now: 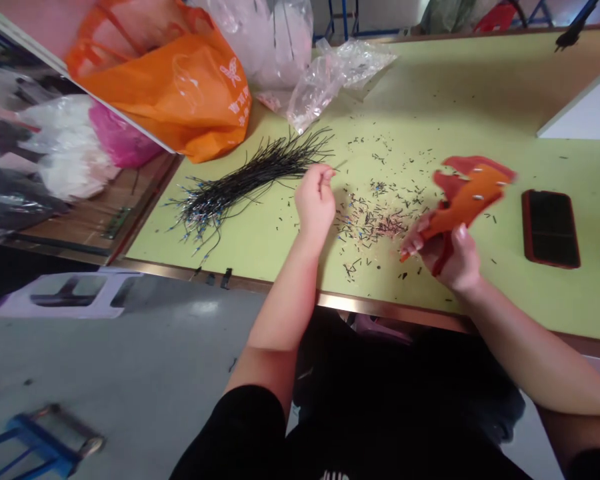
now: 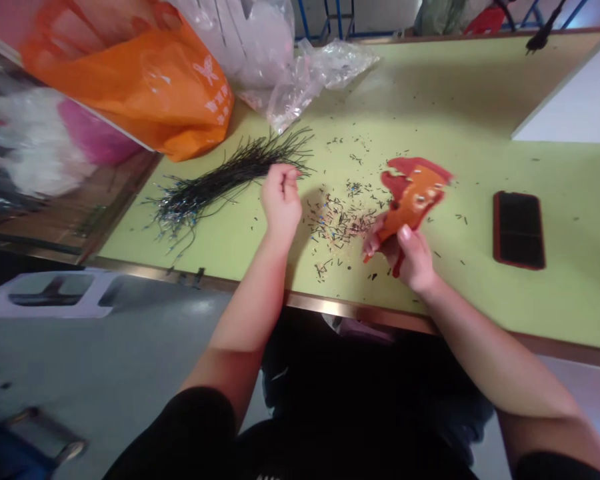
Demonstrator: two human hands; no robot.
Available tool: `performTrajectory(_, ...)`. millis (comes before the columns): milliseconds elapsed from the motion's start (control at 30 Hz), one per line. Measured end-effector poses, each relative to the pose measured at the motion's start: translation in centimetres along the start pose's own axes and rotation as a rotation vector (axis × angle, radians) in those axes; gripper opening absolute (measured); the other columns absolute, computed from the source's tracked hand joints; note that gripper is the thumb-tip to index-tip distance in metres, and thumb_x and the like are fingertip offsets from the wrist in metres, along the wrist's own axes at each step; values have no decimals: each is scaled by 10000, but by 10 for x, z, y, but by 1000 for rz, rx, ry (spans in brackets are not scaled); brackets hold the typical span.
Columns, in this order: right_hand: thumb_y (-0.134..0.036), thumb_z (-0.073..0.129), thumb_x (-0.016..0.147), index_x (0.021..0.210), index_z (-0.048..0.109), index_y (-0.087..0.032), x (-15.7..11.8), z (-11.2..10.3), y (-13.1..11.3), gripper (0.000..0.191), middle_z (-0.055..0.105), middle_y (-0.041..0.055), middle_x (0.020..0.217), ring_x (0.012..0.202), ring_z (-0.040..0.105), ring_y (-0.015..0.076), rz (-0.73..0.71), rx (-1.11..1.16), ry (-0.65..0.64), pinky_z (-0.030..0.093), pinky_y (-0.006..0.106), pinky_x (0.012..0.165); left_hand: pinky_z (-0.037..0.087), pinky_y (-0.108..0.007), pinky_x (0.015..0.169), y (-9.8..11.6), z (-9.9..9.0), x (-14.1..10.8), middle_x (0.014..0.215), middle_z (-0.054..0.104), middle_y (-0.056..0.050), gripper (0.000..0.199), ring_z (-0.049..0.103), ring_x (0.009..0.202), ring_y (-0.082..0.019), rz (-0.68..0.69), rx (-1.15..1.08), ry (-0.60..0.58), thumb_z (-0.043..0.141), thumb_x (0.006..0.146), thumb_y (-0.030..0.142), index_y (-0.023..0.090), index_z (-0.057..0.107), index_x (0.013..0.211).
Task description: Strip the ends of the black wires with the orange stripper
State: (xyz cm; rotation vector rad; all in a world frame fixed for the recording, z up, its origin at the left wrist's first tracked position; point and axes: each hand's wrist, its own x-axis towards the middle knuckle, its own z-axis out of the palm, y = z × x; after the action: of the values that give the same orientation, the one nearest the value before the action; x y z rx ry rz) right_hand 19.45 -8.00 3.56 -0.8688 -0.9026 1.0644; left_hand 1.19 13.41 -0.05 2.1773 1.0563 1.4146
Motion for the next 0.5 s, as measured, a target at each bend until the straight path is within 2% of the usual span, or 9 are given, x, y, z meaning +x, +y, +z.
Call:
performTrajectory(100,-765,763,863,954,689,-213,5,-3,8,564,630,10,720,638,638,197,240,25,-128,600,350,606,527,-330,799,17,1,-9,956,755,-55,384,701,857,-195,163,76,-119,403,1150,441,243,718,1057)
performTrajectory(167,-781,765,852,966,690,-204,5,-3,15,593,646,13,737,652,645,193,305,53,-160,617,350,631,520,-330,790,28,-1,-14,946,757,-51,363,699,855,-196,232,109,-148,417,1148,418,248,730,1078)
performTrajectory(367,-799,743,861,1008,705,-211,6,0,19,608,673,27,781,676,664,198,266,45,-144,623,348,656,498,-321,738,43,-8,-17,880,743,-55,393,683,805,-182,283,102,-152,413,1154,438,244,749,1088)
performTrajectory(500,-832,662,901,1049,701,-212,8,-2,15,639,679,20,743,636,674,198,243,128,-230,629,346,630,503,-319,735,49,-7,-18,889,748,-56,377,687,801,-177,281,37,-174,428,1153,413,237,752,1075)
